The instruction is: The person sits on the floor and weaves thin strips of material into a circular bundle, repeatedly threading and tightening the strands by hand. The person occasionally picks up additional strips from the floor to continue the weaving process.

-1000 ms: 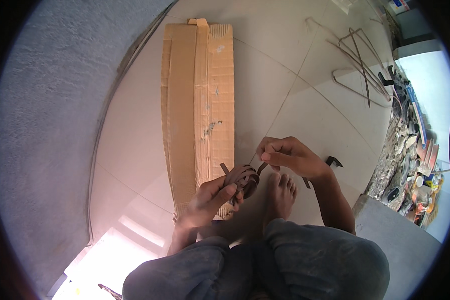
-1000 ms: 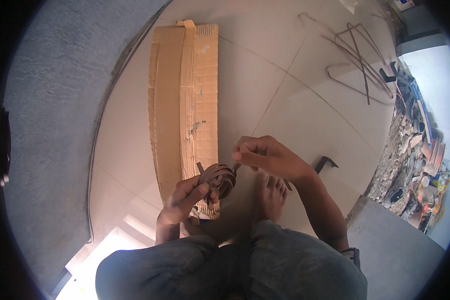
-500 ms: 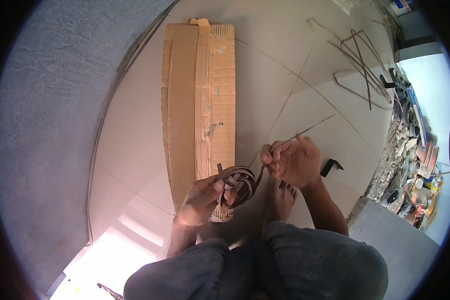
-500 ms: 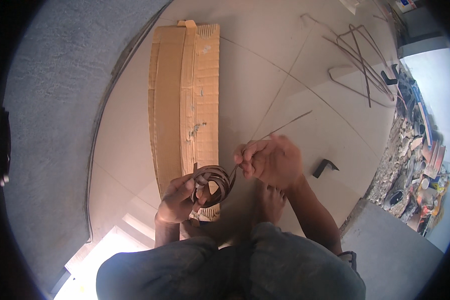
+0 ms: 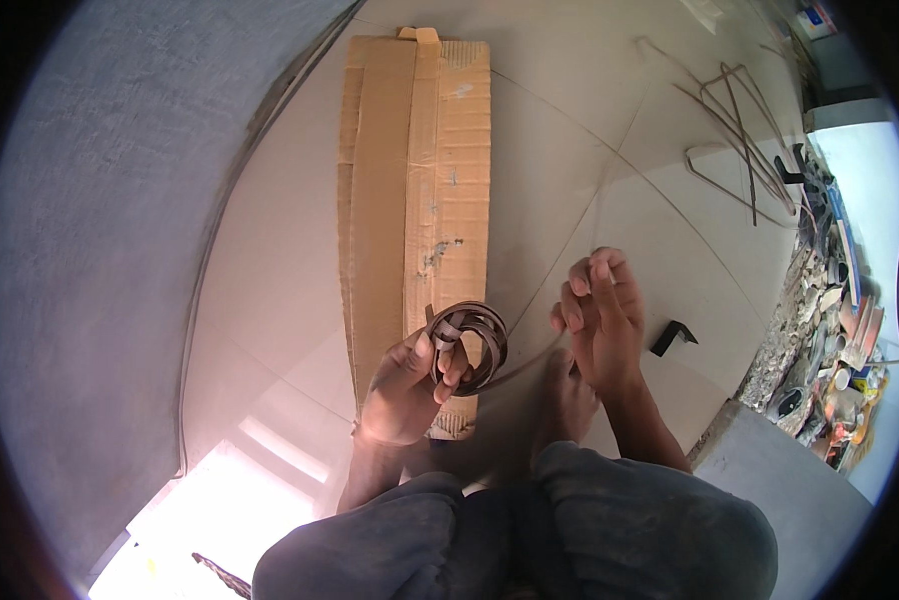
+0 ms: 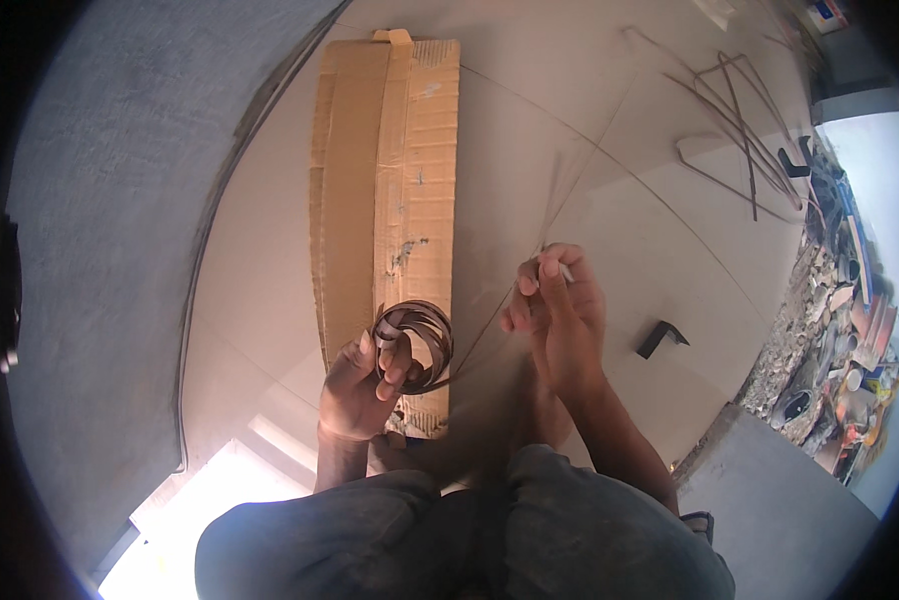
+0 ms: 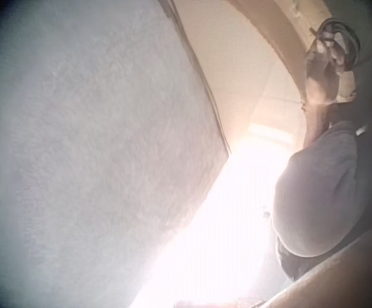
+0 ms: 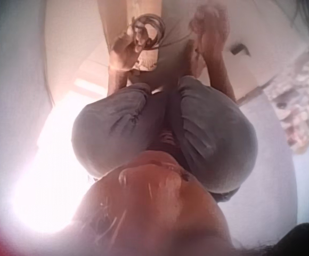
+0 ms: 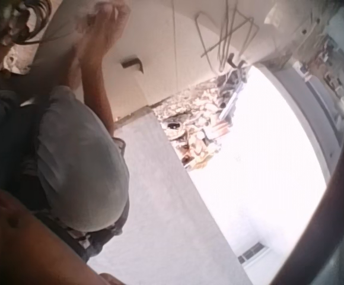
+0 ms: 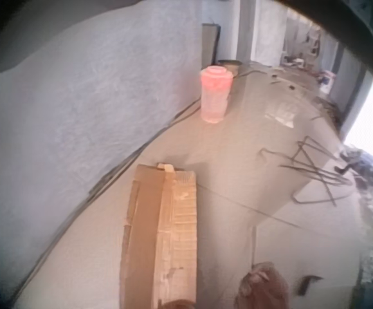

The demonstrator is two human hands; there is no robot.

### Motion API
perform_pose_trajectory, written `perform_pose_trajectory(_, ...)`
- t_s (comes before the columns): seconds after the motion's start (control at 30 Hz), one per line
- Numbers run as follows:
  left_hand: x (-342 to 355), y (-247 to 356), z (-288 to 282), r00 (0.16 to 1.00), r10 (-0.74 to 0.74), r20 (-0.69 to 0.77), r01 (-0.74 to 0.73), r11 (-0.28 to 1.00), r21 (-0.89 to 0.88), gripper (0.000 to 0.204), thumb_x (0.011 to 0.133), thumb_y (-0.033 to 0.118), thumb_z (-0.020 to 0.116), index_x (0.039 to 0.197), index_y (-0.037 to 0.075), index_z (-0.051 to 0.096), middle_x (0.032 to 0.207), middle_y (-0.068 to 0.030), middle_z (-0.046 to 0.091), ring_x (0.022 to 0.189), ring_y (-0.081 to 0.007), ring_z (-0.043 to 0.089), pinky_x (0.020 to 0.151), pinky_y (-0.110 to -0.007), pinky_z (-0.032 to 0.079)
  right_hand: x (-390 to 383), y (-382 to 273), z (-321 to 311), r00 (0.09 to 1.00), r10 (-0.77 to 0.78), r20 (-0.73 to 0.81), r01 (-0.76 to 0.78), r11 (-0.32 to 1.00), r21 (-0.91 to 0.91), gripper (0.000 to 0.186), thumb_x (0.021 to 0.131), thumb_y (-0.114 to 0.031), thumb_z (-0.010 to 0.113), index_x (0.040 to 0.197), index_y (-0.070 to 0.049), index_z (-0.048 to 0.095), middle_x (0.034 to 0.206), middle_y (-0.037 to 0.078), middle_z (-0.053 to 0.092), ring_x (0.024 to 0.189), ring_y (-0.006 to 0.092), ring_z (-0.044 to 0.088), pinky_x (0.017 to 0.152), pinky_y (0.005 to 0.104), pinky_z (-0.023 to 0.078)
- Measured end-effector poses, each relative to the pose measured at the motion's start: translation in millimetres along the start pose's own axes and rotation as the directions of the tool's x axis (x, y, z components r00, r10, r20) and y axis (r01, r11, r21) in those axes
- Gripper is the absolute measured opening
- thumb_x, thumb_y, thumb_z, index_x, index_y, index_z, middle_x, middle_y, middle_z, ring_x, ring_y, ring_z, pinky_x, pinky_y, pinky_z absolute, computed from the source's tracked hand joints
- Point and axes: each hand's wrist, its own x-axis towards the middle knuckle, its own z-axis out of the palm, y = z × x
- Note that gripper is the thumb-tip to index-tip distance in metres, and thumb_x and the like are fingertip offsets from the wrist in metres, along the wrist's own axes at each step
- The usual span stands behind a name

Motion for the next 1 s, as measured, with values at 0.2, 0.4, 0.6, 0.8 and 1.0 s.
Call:
perform_pose_trajectory(0.2,-3.8,0.5,3.5,0.988,0.133,-0.081,-0.122,0.984,0.130,0.039,0.105,0.039,0.047,0.096,0.003,0.057,0.081,-0.0065,0.056,0.066,-0.0120,0.049,0.071,-0.024,0.041,-25.2,-30.0,15.3,0.954,-0.192,0.232,0.301,0.600,-0.741,0.023,0.100,-0.017,0.058,0.118,-0.005,0.064,0.068,0.006,0.058,0.049,0.0133,0.050,0.050,0.0287,0.044)
perform_pose_trajectory(0.4,-6.0,-0.7,-0.8,0.974,0.226,-0.023,-0.213,0.945,0.249,0.041,0.106,0.040,0.046,0.095,0.002,0.057,0.084,-0.0077,0.058,0.068,-0.0121,0.052,0.063,-0.023,0.043,-39.6,-50.0,37.5,0.888,-0.155,0.432,0.458,0.227,-0.860,0.006,0.087,-0.005,0.070,0.089,0.000,0.071,0.065,0.008,0.063,0.049,0.0139,0.056,0.045,0.0277,0.041)
perform_pose_trajectory(0.6,-13.5,2.9,1.8,0.962,0.270,-0.043,-0.233,0.892,0.386,0.040,0.106,0.040,0.047,0.097,0.002,0.058,0.086,-0.0083,0.060,0.071,-0.0113,0.055,0.063,-0.024,0.046,-36.1,-46.6,44.9,0.787,-0.242,0.568,0.596,0.061,-0.801,0.010,0.081,-0.002,0.076,0.083,-0.002,0.066,0.060,0.004,0.058,0.047,0.0164,0.054,0.043,0.0303,0.039)
perform_pose_trajectory(0.8,-12.6,3.2,6.7,0.974,0.225,-0.037,-0.189,0.885,0.425,0.040,0.106,0.036,0.048,0.109,-0.003,0.060,0.088,-0.0080,0.061,0.075,-0.0122,0.058,0.066,-0.025,0.050,-26.8,-42.1,43.2,0.646,-0.240,0.725,0.714,-0.146,-0.685,0.017,0.079,-0.004,0.079,0.081,-0.006,0.062,0.059,0.000,0.054,0.048,0.0129,0.053,0.043,0.0298,0.037)
perform_pose_trajectory(1.0,-10.5,0.6,4.2,0.980,0.200,-0.010,-0.179,0.896,0.407,0.042,0.106,0.033,0.049,0.118,-0.005,0.059,0.089,-0.0080,0.062,0.078,-0.0129,0.059,0.067,-0.026,0.052,-29.7,-38.8,41.6,0.621,-0.197,0.758,0.710,-0.268,-0.651,0.017,0.081,-0.008,0.078,0.079,-0.007,0.061,0.057,-0.001,0.049,0.047,0.0115,0.049,0.043,0.0280,0.036)
